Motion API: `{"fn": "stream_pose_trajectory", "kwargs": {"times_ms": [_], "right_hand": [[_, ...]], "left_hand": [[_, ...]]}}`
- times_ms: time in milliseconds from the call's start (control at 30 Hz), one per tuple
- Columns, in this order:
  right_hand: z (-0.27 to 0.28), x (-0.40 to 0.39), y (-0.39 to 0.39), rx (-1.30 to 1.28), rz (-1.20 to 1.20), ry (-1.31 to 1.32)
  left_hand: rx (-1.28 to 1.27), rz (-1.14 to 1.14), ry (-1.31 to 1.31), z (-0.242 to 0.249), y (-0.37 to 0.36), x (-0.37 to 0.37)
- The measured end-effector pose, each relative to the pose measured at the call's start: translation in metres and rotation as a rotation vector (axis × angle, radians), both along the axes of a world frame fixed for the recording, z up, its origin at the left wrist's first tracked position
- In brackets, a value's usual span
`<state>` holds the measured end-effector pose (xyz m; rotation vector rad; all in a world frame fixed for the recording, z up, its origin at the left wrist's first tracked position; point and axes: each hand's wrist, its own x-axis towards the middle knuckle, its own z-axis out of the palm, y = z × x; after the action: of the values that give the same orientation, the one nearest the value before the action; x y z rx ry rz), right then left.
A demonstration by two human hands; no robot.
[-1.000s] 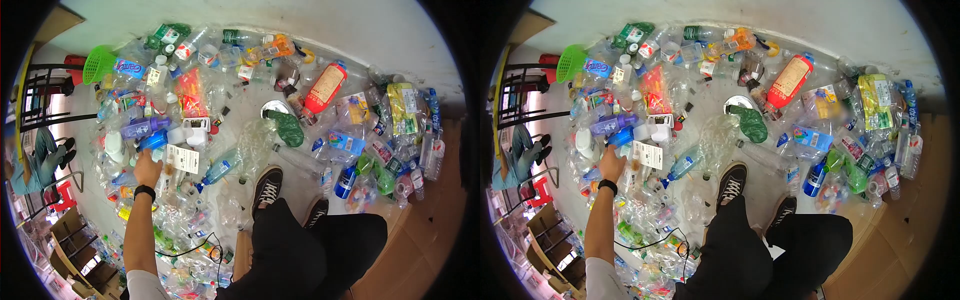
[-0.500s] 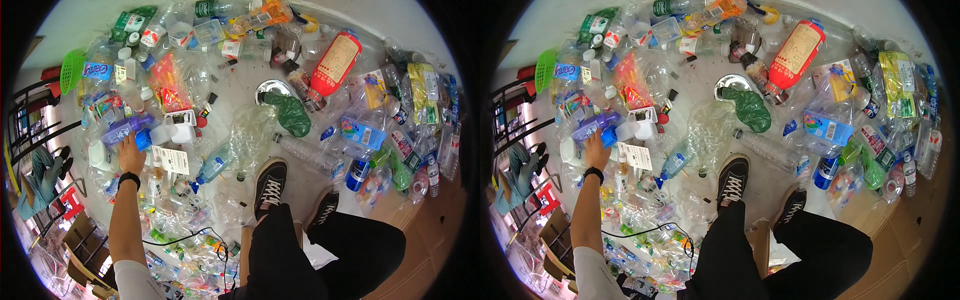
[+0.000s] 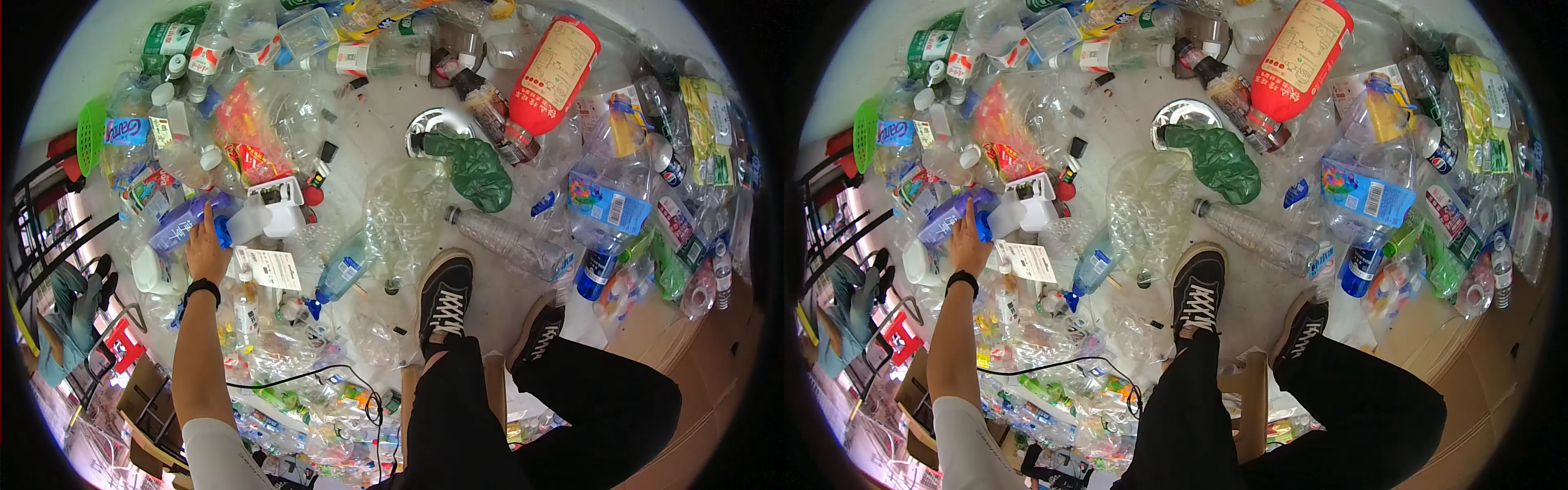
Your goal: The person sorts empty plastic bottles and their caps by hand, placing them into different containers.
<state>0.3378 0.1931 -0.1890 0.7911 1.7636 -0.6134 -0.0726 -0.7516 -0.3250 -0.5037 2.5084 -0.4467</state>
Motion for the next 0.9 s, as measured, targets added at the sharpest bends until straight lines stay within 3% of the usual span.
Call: {"fn": "stream_pose_trajectory", "kwargs": {"times_ms": [167, 367, 433, 467, 500, 600, 633, 700, 800, 833, 900], "right_hand": [[0.023, 0.008, 0.005, 0.012, 0.059, -0.003], [0.024, -0.011, 0.022, -0.01, 0.167, 0.064], [0.017, -0.016, 0.027, -0.028, 0.205, 0.103], [0.013, -0.014, 0.032, -0.039, 0.224, 0.126], [0.006, -0.015, 0.038, -0.05, 0.243, 0.153], [-0.01, -0.016, 0.051, -0.069, 0.291, 0.244], [-0.016, -0.015, 0.055, -0.073, 0.303, 0.278], [-0.034, -0.02, 0.059, -0.078, 0.323, 0.364], [-0.079, -0.009, 0.088, -0.053, 0.333, 0.519], [-0.038, -0.067, 0.049, 0.114, 0.324, 0.234], [0.005, -0.103, 0.008, 0.21, -0.261, 0.297]], "left_hand": [[0.021, 0.019, -0.013, 0.005, -0.001, 0.003], [0.05, 0.334, 0.089, 0.054, -0.014, 0.016], [0.184, 0.414, 0.363, 0.067, -0.049, 0.038], [0.269, 0.557, 0.441, 0.093, -0.04, 0.028], [0.262, 0.558, 0.468, 0.106, -0.048, 0.029], [0.671, 1.171, 0.888, 0.16, -0.048, 0.024], [0.686, 1.156, 0.918, 0.179, -0.036, 0.019], [1.086, 1.381, 1.026, 0.212, -0.013, 0.005], [1.411, 1.458, 1.146, 0.249, 0.048, -0.021], [1.584, 1.46, 1.142, 0.256, 0.066, -0.029], [1.75, 1.41, 1.165, 0.28, 0.12, -0.051]]}}
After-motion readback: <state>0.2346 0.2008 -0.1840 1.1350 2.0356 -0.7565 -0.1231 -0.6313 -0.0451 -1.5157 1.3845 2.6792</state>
